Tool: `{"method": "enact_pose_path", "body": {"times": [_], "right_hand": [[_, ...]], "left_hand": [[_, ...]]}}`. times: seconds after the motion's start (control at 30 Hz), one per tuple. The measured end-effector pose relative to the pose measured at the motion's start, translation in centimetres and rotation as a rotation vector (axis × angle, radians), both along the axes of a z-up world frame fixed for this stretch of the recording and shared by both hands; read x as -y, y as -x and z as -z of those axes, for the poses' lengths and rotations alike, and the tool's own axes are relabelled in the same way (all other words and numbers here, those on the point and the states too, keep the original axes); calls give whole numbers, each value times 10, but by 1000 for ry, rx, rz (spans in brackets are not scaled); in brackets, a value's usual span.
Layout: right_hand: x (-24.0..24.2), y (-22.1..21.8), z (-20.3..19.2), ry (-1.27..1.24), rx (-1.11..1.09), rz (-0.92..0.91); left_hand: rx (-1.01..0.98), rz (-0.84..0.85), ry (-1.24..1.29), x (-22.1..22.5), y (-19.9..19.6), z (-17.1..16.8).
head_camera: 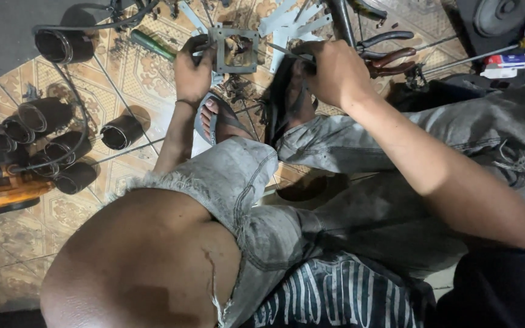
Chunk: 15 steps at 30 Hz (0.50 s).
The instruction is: The person is disassembling a transformer core by prying and pulling apart the metal laminations using pliers and a hammer.
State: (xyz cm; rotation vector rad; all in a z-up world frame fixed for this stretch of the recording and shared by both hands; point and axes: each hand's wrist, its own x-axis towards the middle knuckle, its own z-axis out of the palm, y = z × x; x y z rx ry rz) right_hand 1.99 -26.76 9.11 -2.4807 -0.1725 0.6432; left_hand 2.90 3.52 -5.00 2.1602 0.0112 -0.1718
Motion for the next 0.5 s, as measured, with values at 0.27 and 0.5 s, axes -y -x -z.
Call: {"method": "enact_pose_path", "body": {"times": [0.27,0.5], "right_hand": [[-3,-2,-8,2,-121,38],[1,8,4,-11,24,-40]], "left_hand": [[-24,-84,45,6,9,11],[2,40,23,35,19,-21]]}}
